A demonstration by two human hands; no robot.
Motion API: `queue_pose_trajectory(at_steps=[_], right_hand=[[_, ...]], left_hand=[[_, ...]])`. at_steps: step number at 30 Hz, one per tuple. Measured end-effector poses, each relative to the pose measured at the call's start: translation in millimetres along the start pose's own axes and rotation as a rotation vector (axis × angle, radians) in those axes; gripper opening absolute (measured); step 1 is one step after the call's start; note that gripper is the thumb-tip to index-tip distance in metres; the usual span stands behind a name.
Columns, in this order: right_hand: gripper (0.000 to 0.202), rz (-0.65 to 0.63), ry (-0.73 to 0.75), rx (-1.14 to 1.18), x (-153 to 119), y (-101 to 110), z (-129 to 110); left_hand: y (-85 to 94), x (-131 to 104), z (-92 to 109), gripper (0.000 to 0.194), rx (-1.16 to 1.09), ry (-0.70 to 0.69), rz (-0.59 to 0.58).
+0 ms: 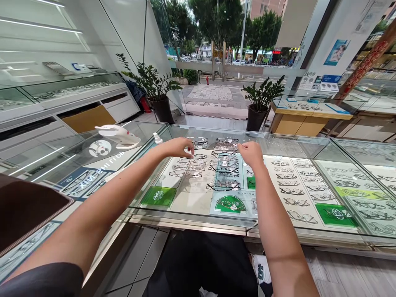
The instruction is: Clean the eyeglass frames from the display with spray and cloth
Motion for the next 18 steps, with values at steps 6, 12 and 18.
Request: queue_pose_trajectory(at_steps=[6, 12, 18], right_hand=[[0.052, 0.000, -0.001, 0.009, -0.4, -1.5, 0.1], [0.053, -0.022, 0.011, 0.008, -0.1, -2.2, -1.3], [0.054, -0.028, 0.025, 0.002, -1.5, -2.5, -3.4]], left_hand=[[-11.5, -20.9, 10.2, 0.019, 0.002, -0.056, -0.008], [-18.4, -11.1, -1.5, 0.019, 0.038, -0.042, 0.036], [-14.7, -6.3, -10.3, 0.017, 0.056, 0.016, 0.056]])
Point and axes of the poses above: each hand's wrist, its own x-axis towards the middle knuckle, its own y-axis out of the back of the hand, z = x × y, the point moved 1 cm from there along x, towards the middle knuckle, and after that the axes turned 5 degrees about x, right-handed, at the moved point
